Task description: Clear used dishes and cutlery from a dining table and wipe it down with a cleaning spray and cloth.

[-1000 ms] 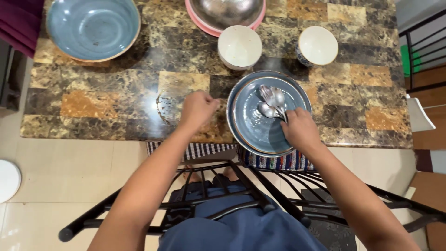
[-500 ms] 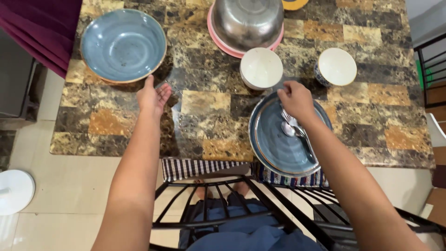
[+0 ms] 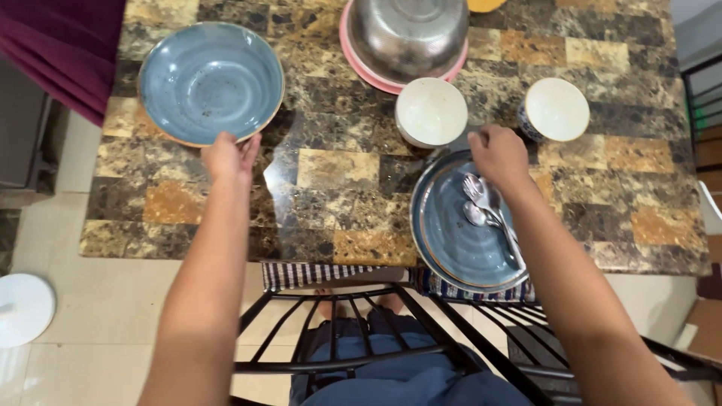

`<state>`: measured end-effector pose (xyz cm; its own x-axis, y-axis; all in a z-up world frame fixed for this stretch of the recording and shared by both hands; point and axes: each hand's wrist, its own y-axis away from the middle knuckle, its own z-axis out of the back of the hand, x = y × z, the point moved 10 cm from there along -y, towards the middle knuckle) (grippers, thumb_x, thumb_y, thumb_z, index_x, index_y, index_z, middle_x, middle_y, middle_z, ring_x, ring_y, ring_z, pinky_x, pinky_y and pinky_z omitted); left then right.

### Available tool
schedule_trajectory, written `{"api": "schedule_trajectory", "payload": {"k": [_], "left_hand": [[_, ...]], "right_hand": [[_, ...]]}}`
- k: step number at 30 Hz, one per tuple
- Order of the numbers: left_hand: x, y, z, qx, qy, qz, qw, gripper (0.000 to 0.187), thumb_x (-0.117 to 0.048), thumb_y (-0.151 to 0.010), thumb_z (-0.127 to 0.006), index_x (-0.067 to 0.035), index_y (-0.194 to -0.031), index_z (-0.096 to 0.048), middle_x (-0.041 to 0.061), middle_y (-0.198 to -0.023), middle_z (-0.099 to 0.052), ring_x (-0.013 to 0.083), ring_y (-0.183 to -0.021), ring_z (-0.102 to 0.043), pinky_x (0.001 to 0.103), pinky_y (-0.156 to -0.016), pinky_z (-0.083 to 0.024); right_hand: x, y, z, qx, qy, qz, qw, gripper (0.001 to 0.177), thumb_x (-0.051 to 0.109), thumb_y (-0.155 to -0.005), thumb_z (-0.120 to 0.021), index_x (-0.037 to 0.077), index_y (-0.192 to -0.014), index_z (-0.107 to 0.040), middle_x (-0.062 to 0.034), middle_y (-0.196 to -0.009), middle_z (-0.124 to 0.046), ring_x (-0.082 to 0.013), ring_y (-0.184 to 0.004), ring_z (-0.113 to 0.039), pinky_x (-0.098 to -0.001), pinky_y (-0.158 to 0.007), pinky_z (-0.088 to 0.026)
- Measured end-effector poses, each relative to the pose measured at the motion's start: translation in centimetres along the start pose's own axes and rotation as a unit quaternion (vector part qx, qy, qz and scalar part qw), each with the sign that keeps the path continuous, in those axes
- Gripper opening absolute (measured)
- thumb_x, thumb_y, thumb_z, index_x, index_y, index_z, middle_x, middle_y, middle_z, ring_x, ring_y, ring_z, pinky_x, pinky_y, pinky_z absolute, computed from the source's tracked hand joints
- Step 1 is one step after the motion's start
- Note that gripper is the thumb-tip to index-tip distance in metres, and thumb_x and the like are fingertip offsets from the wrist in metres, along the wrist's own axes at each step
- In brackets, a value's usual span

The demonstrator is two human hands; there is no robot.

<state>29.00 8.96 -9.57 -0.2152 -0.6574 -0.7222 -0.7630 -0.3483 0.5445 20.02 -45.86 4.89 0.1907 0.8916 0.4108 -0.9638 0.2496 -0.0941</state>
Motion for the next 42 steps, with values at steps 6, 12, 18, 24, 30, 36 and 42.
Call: {"api": "schedule_trajectory", "payload": {"k": [6, 12, 18, 24, 30, 36, 42], "left_hand": [[1.2, 7.4, 0.3, 0.111, -0.127, 0.03, 0.985, 0.039, 0.004, -0.093, -0.045, 0.013, -0.13, -0.047, 0.022, -0.101, -0.069, 0.0278, -0.076, -0.074, 0.034, -0.065, -0.065], [1.8, 17.3, -2.9, 0.176, -0.199, 0.083, 0.96, 0.033, 0.006, -0.092, -0.042, 0.014, -0.124, -0.045, 0.026, -0.099, -0.068, 0.0255, -0.079, -0.074, 0.032, -0.069, -0.066], [4.8, 24.6, -4.3, 0.262, -0.24, 0.111, 0.928, 0.038, 0.006, -0.092, -0.04, 0.018, -0.127, -0.048, 0.024, -0.096, -0.072, 0.0255, -0.077, -0.075, 0.031, -0.067, -0.064], [9.5, 29.6, -5.2, 0.29, -0.321, 0.16, 0.887, 0.044, 0.006, -0.09, -0.045, 0.001, -0.133, -0.044, 0.021, -0.094, -0.071, 0.0246, -0.069, -0.072, 0.033, -0.062, -0.063], [13.6, 32.9, -6.3, 0.307, -0.376, 0.216, 0.847, 0.042, 0.006, -0.09, -0.044, -0.001, -0.132, -0.046, 0.024, -0.093, -0.073, 0.0253, -0.068, -0.072, 0.033, -0.062, -0.063], [19.9, 33.8, -8.3, 0.366, -0.379, 0.248, 0.813, 0.036, 0.003, -0.097, -0.047, 0.009, -0.132, -0.049, 0.024, -0.096, -0.073, 0.0245, -0.072, -0.074, 0.032, -0.064, -0.066], [22.2, 36.0, -11.3, 0.412, -0.378, 0.277, 0.782, 0.047, 0.0, -0.097, -0.05, 0.001, -0.142, -0.039, 0.025, -0.096, -0.072, 0.0253, -0.072, -0.074, 0.031, -0.062, -0.064]], "right_hand": [[-1.4, 8.3, 4.3, 0.124, 0.134, -0.001, 0.983, 0.051, 0.045, -0.089, -0.072, -0.003, -0.106, -0.074, -0.0268, -0.097, -0.072, -0.0434, -0.095, -0.069, -0.051, -0.086, -0.055], [-3.1, 14.6, 3.0, 0.192, 0.224, 0.069, 0.953, 0.058, 0.049, -0.076, -0.081, -0.003, -0.1, -0.071, -0.0247, -0.101, -0.07, -0.0429, -0.101, -0.065, -0.0496, -0.092, -0.05], [-4.9, 15.6, 2.2, 0.115, 0.165, 0.088, 0.976, 0.028, 0.027, -0.088, -0.074, 0.001, -0.097, -0.069, -0.021, -0.099, -0.071, -0.041, -0.101, -0.066, -0.0499, -0.092, -0.051], [-6.8, 15.1, 3.8, 0.118, 0.134, 0.071, 0.981, 0.026, 0.025, -0.092, -0.069, -0.001, -0.093, -0.066, -0.0245, -0.097, -0.07, -0.0448, -0.094, -0.067, -0.0538, -0.085, -0.053], [-9.3, 14.7, 9.3, 0.098, 0.132, -0.017, 0.986, 0.025, 0.022, -0.098, -0.063, -0.003, -0.101, -0.066, -0.0269, -0.098, -0.069, -0.0474, -0.091, -0.066, -0.056, -0.085, -0.051], [-6.5, 15.1, 10.2, 0.096, 0.097, -0.028, 0.99, 0.023, 0.021, -0.095, -0.065, -0.001, -0.101, -0.068, -0.0238, -0.095, -0.069, -0.0417, -0.091, -0.067, -0.0545, -0.084, -0.052], [-4.1, 16.6, 6.0, 0.162, 0.083, 0.056, 0.982, 0.022, 0.022, -0.095, -0.065, 0.0, -0.096, -0.067, -0.0209, -0.092, -0.07, -0.0389, -0.088, -0.067, -0.0516, -0.082, -0.054]]}}
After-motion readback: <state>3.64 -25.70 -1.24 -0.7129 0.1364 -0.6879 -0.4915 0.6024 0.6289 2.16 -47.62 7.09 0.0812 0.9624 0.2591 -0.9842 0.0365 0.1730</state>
